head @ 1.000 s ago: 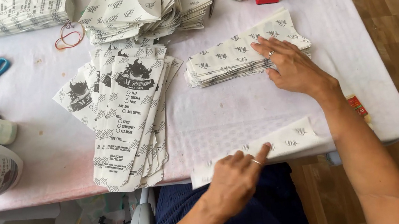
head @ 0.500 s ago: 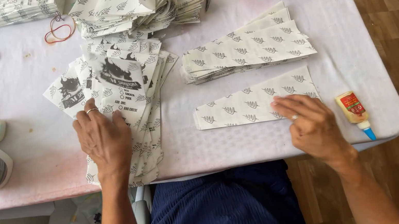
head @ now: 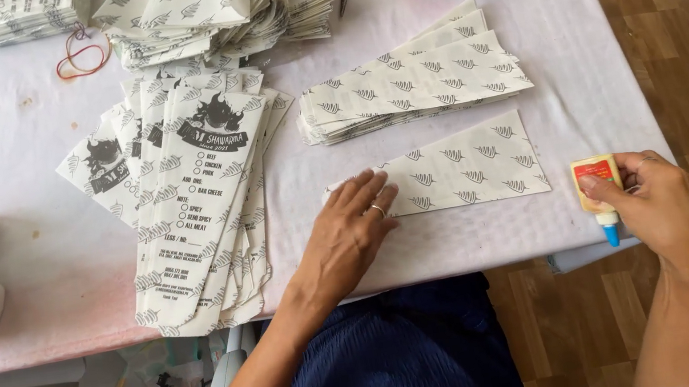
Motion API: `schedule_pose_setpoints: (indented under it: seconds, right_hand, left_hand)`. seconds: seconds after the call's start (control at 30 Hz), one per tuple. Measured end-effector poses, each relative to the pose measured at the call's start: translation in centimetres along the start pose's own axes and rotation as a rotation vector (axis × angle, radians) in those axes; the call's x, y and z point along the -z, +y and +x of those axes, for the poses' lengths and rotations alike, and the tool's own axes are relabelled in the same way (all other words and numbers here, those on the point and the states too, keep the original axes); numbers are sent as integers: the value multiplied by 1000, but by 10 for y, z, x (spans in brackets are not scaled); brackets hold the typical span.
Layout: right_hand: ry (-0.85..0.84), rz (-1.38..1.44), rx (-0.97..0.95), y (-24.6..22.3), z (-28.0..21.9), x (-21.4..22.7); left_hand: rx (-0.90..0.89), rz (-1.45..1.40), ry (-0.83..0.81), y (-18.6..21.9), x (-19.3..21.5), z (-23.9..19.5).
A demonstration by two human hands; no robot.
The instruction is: Applying glue to the edges of printed paper sheets and stacking them together.
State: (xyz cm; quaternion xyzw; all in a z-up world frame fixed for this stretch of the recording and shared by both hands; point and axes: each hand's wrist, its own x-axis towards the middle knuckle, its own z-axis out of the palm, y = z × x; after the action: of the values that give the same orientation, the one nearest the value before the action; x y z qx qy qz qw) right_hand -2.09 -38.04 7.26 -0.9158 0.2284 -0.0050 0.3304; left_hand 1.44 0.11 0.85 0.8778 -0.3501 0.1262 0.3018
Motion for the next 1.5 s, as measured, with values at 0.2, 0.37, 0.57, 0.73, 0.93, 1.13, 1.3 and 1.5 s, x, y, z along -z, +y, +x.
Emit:
schedule_pose_setpoints:
  seconds: [0.2,0.37,0.57,0.73,0.93,1.13,1.3,1.5]
  right_hand:
    - [153,715,250,61,6,-2]
    - [182,853,364,23,-19,-26]
    - [105,713,577,-40,-48,-59]
    - [70,725,609,-64,-54,-70]
    - [56,776,652,-65,-49,-78]
    - [98,665,680,-50,-41,-93]
    - [98,726,518,-30,-35,-73]
    - [272,667,421,30,-12,-44]
  left_hand:
    - [-111,98,44,2,7,11]
    - [-123,80,0,4,18,18]
    - [1,50,-72,-8,15,22]
    - [25,56,-105,-21,6,22]
    - [143,62,-154,6,37,39]
    - [174,61,-167,2,38,41]
    - [145,-23,-101,-14,21,29]
    - [129,-48,-82,-12,26,30]
